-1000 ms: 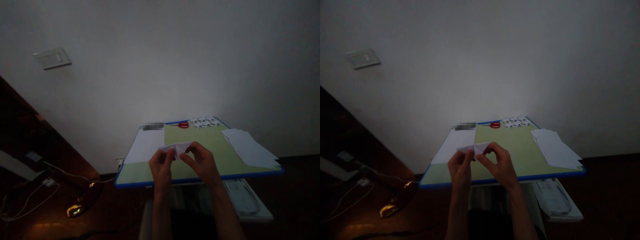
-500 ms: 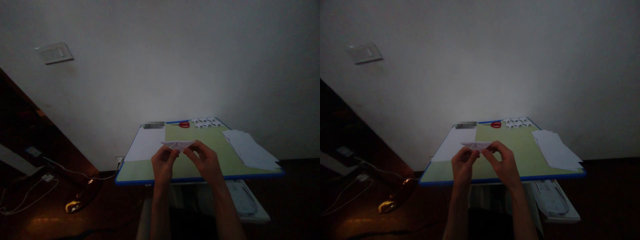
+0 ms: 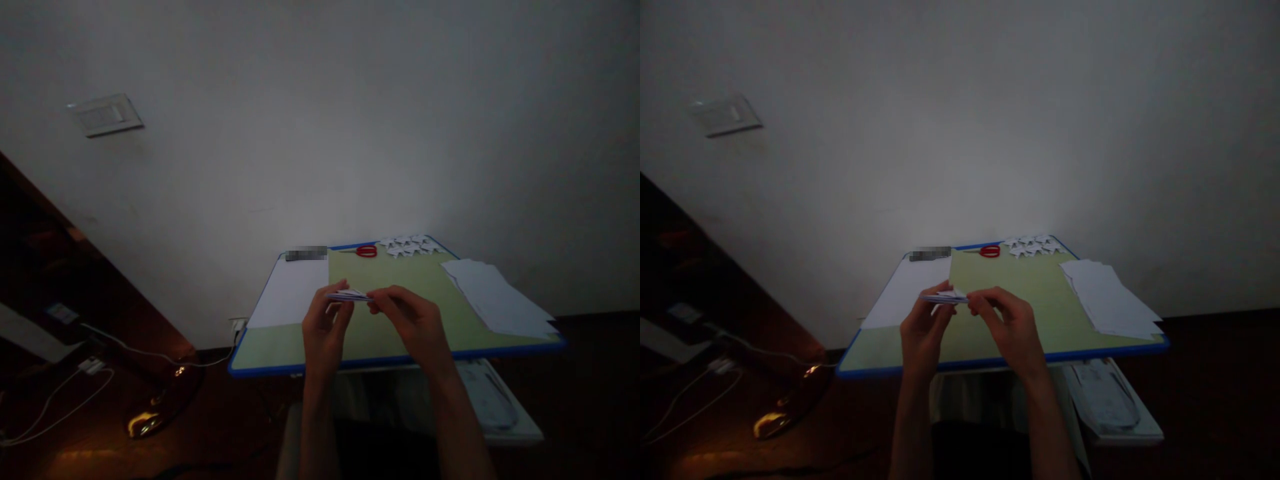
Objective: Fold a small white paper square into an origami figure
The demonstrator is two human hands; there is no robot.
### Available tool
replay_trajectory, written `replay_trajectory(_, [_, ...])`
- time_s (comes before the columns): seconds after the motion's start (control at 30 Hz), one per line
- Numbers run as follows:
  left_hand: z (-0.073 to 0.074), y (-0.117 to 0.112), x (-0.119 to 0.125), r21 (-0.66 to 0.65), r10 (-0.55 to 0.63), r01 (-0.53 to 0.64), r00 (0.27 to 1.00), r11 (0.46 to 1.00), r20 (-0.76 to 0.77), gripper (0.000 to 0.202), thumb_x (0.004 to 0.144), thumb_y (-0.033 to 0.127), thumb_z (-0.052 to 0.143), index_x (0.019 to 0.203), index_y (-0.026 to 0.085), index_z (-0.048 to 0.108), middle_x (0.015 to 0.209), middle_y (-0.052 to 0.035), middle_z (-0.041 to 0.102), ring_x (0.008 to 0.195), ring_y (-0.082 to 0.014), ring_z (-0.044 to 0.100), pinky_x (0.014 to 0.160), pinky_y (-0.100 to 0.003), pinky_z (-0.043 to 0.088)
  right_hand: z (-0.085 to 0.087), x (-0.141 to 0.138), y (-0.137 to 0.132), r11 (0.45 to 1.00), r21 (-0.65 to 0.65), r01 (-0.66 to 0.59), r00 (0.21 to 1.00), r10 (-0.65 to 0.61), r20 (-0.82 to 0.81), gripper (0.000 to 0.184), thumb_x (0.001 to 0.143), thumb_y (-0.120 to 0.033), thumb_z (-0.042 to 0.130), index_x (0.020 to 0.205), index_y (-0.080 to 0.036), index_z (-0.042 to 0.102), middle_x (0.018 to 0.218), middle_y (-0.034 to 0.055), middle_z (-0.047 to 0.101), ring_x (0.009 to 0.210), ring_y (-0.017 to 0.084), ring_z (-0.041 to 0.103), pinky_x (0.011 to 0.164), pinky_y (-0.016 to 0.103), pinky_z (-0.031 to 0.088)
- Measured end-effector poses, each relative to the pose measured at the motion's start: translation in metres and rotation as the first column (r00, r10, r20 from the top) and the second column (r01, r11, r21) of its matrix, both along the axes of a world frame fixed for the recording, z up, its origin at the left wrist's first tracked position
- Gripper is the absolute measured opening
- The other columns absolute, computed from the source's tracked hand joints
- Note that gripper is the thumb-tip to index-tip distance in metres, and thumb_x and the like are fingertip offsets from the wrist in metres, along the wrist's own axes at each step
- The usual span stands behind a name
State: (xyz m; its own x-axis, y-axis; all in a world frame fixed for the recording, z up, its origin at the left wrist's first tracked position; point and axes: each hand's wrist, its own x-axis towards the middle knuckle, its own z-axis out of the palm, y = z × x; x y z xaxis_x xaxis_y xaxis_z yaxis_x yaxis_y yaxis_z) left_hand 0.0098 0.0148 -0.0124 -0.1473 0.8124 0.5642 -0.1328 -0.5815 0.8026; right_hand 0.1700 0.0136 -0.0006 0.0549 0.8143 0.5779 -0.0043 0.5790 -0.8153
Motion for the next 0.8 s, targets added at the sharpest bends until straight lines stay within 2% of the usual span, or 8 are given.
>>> replay_trajectory(0.1, [-0.003,0.000,-0.002,-0.033,-0.033,0.033,0.999,0.999,0.018,0.041,0.090,0.029,0.079,0.131,0.026,0.073,0.136,-0.0113,0.071,0.117,-0.0251,0.071,0.095,-0.033,0.059,-0.004,0.000,0.003,0.998,-0.050,-0.029,0.999,0.028,-0.019,0.017,0.090,-0.039,0.078,0.100,-0.025,0.081,0.089,0.0019,0.079,0.082,0.018,0.074,0.077,0.030,0.059])
replay_trajectory(0.23, [-0.007,0.001,-0.005,-0.075,-0.038,0.038,0.999,0.996,0.004,0.049,0.090,0.032,0.079,0.138,0.024,0.069,0.143,-0.0138,0.068,0.115,-0.0268,0.073,0.097,-0.037,0.060,-0.009,0.000,0.007,0.995,-0.073,-0.066,0.998,0.064,-0.021,0.039,0.088,-0.035,0.079,0.126,-0.029,0.074,0.094,0.0003,0.077,0.085,0.017,0.073,0.082,0.032,0.060])
replay_trajectory(0.37, [-0.010,0.003,-0.009,-0.055,-0.045,0.042,0.998,0.998,-0.050,0.045,0.091,0.034,0.078,0.135,0.024,0.072,0.146,-0.0130,0.066,0.115,-0.0264,0.073,0.097,-0.037,0.060,-0.008,0.000,0.008,0.994,-0.018,-0.109,0.990,0.110,0.087,0.027,0.094,-0.033,0.073,0.120,-0.029,0.076,0.103,0.0022,0.075,0.091,0.017,0.070,0.083,0.032,0.058])
replay_trajectory(0.6, [-0.008,0.003,-0.011,-0.076,-0.033,0.027,0.996,0.997,-0.082,0.047,0.090,0.038,0.079,0.135,0.025,0.071,0.131,-0.0117,0.075,0.106,-0.0249,0.074,0.092,-0.036,0.060,-0.006,-0.001,0.007,0.995,-0.004,-0.104,0.993,0.104,0.056,0.021,0.095,-0.030,0.073,0.115,-0.029,0.070,0.117,0.0034,0.070,0.109,0.020,0.067,0.088,0.033,0.054])
replay_trajectory(0.7, [-0.007,0.003,-0.012,-0.083,-0.008,0.000,0.994,0.997,-0.106,0.034,0.090,0.038,0.079,0.120,0.022,0.075,0.114,-0.0088,0.078,0.098,-0.0224,0.074,0.088,-0.033,0.058,-0.008,-0.001,0.008,0.997,0.017,-0.077,0.997,0.077,-0.014,0.025,0.092,-0.031,0.077,0.116,-0.029,0.070,0.112,0.0028,0.071,0.103,0.019,0.067,0.087,0.032,0.054])
replay_trajectory(0.8, [-0.005,0.002,-0.013,-0.091,-0.039,0.027,0.990,0.996,-0.133,0.026,0.090,0.036,0.079,0.110,0.020,0.075,0.106,-0.0070,0.078,0.098,-0.0216,0.072,0.089,-0.032,0.055,-0.010,0.000,0.007,0.995,-0.007,-0.101,0.992,0.100,-0.079,0.040,0.089,-0.029,0.079,0.128,-0.031,0.066,0.099,0.0000,0.068,0.090,0.016,0.066,0.084,0.030,0.055])
